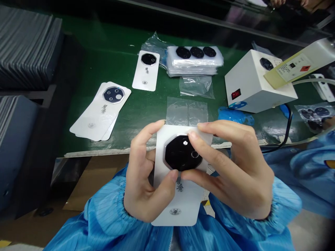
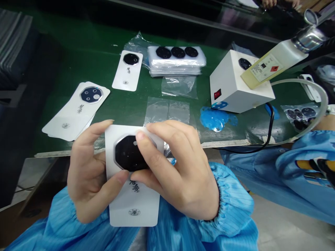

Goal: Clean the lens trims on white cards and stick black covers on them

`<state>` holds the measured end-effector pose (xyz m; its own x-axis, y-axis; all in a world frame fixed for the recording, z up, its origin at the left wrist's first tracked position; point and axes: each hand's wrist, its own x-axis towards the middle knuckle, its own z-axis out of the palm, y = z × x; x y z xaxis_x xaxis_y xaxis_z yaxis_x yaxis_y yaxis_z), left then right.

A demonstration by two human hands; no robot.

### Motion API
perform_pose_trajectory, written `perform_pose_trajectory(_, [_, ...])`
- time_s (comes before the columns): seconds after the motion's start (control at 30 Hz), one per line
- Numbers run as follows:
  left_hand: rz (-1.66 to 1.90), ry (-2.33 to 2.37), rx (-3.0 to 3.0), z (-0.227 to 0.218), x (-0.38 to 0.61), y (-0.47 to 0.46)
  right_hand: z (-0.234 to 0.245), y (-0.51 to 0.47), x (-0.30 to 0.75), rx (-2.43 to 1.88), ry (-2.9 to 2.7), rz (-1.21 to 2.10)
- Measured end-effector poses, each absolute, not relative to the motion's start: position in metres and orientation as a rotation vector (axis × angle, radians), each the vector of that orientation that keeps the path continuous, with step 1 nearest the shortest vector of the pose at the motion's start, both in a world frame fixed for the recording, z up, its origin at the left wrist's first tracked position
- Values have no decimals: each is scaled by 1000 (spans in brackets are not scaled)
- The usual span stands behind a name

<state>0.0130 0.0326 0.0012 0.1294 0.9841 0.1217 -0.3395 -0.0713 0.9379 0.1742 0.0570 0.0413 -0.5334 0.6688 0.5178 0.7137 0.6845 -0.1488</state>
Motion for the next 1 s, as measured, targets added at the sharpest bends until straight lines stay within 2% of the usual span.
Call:
perform_pose_trajectory(0.37, [1324, 763, 1085, -4, 13, 34, 38, 56, 173, -1096, -2293, -48])
perform_pose_trajectory(0.63, [1267, 895, 934, 10, 16, 30, 36, 55, 170, -1104, -2264, -25])
perform_pose_trajectory(0.87, [1318, 711, 1024, -3, 14, 35, 36, 56, 169, -1108, -2268, -66])
perform_pose_trajectory(1.0, [1284, 852, 986, -1, 14, 34, 35, 56, 169, -1104, -2264, -72])
